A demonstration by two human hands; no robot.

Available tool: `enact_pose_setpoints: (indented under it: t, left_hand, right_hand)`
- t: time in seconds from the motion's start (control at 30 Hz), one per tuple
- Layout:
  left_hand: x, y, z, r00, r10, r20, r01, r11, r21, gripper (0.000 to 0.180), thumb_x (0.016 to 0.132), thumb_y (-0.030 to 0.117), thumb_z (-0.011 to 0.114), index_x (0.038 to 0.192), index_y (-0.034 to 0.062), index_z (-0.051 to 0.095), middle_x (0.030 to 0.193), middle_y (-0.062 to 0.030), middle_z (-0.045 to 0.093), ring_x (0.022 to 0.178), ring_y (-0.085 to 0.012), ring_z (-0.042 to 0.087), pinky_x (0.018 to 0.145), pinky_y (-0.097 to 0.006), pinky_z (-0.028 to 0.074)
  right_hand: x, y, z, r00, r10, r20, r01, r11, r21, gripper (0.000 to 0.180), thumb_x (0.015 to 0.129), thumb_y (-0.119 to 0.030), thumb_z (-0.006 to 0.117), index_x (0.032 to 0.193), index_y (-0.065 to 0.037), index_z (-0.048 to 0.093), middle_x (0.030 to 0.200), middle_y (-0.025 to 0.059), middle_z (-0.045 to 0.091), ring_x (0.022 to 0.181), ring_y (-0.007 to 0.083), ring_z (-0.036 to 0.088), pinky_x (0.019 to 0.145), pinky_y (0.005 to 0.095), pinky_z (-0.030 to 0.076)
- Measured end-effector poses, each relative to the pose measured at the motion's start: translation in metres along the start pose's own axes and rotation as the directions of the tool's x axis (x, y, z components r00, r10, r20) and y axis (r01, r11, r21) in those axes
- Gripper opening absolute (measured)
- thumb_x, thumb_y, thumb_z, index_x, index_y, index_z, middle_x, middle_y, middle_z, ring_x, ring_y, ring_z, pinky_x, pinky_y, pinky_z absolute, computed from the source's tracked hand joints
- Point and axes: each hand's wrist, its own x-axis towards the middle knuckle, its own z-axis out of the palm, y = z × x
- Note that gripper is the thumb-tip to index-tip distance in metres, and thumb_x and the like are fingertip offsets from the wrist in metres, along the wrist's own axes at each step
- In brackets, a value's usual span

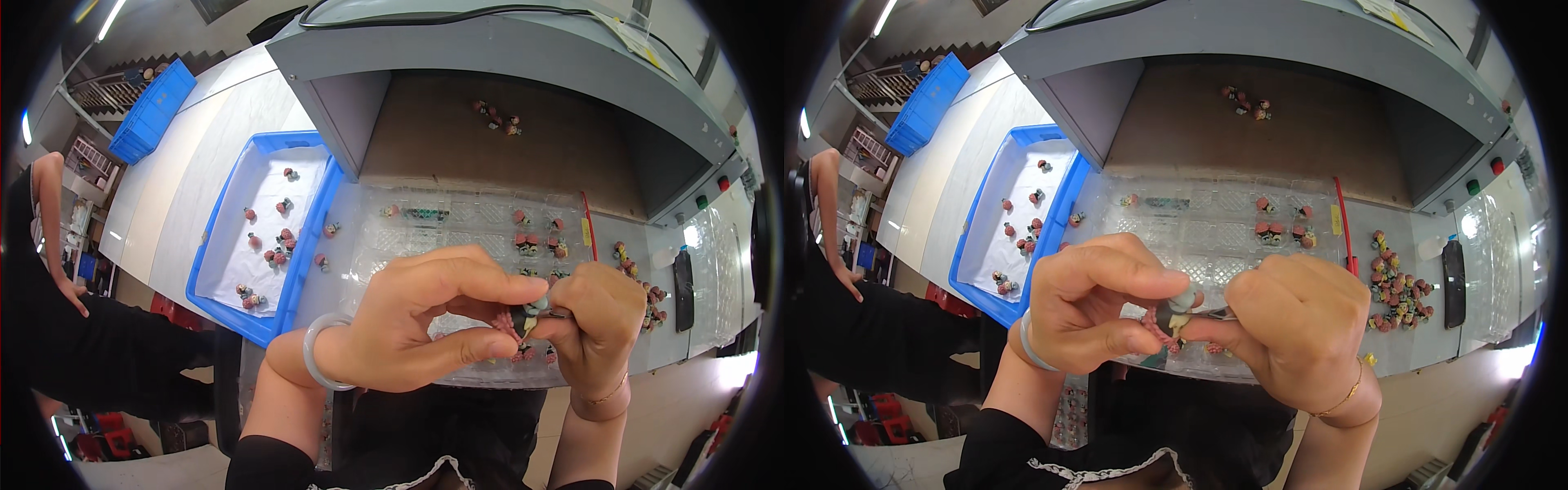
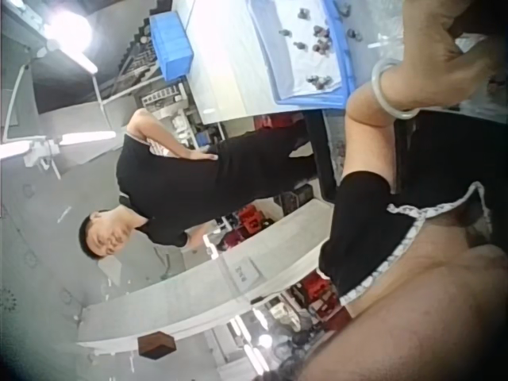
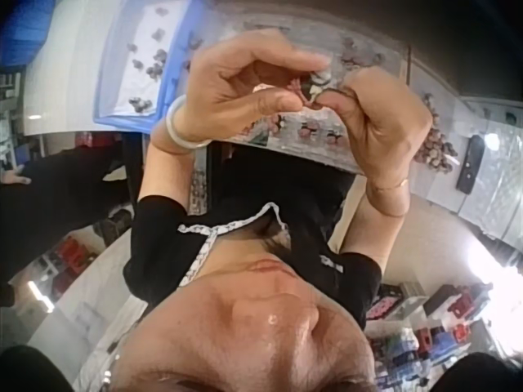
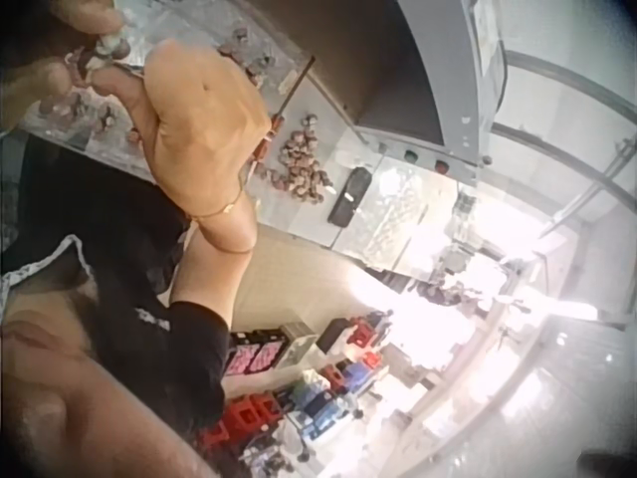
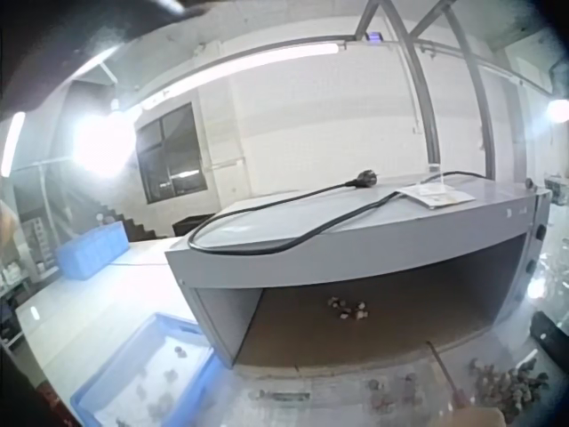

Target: Painting and detailing small ceramic figurines at a workbench.

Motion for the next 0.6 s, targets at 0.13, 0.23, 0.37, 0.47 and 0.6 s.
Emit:
enact_pose_setpoints:
  t: [0.13,0.23,0.37,0.47,0.6]
  left_hand:
    - [0.0002,0.0005,0.0003,1.000,-0.023,-0.010,0.023,1.000,-0.016,0.036,0.067,0.011,0.069,0.096,-0.0060,0.056,0.080,-0.0114,0.055,0.070,-0.0139,0.054,0.064,-0.022,0.043]
    - [0.0009,0.0001,-0.0007,0.999,-0.034,-0.004,0.034,0.999,-0.013,0.037,0.066,0.012,0.069,0.096,-0.0061,0.056,0.079,-0.0115,0.055,0.070,-0.0139,0.054,0.063,-0.022,0.043]
    - [0.0001,0.0004,0.0001,1.000,-0.030,-0.010,0.030,0.999,-0.026,0.037,0.065,0.011,0.070,0.095,-0.0065,0.056,0.078,-0.0116,0.055,0.069,-0.0138,0.054,0.063,-0.022,0.043]
    - [-0.0001,0.0002,-0.0002,1.000,-0.006,-0.003,0.006,1.000,-0.002,0.037,0.065,0.011,0.070,0.095,-0.0067,0.056,0.078,-0.0116,0.055,0.068,-0.0138,0.054,0.062,-0.022,0.042]
    - [-0.0005,0.0006,-0.0011,1.000,0.004,0.001,-0.004,1.000,0.028,0.037,0.065,0.010,0.070,0.095,-0.0067,0.056,0.077,-0.0115,0.055,0.067,-0.0137,0.053,0.061,-0.022,0.042]
  right_hand:
    - [0.0010,0.0008,0.0000,1.000,-0.014,0.012,0.014,1.000,-0.013,0.032,0.059,-0.030,0.067,0.055,-0.007,0.044,0.047,0.0040,0.033,0.040,0.0198,0.036,0.037,0.0299,0.026]
    - [0.0011,0.0011,-0.0003,0.999,-0.022,0.026,0.023,1.000,-0.009,0.033,0.060,-0.031,0.066,0.054,-0.007,0.044,0.047,0.0040,0.033,0.039,0.0197,0.036,0.037,0.0301,0.026]
    - [0.0004,0.0001,0.0001,1.000,-0.015,0.014,0.015,1.000,-0.008,0.034,0.061,-0.032,0.065,0.054,-0.007,0.043,0.047,0.0040,0.033,0.039,0.0197,0.035,0.037,0.0303,0.026]
    - [-0.0005,0.0006,0.0007,1.000,-0.002,0.000,0.002,1.000,-0.008,0.034,0.062,-0.032,0.065,0.054,-0.007,0.043,0.047,0.0040,0.033,0.039,0.0198,0.035,0.037,0.0303,0.026]
    - [-0.0004,0.0009,0.0013,1.000,-0.014,0.010,0.014,1.000,0.004,0.034,0.062,-0.032,0.065,0.054,-0.007,0.043,0.047,0.0040,0.033,0.039,0.0199,0.035,0.037,0.0304,0.026]
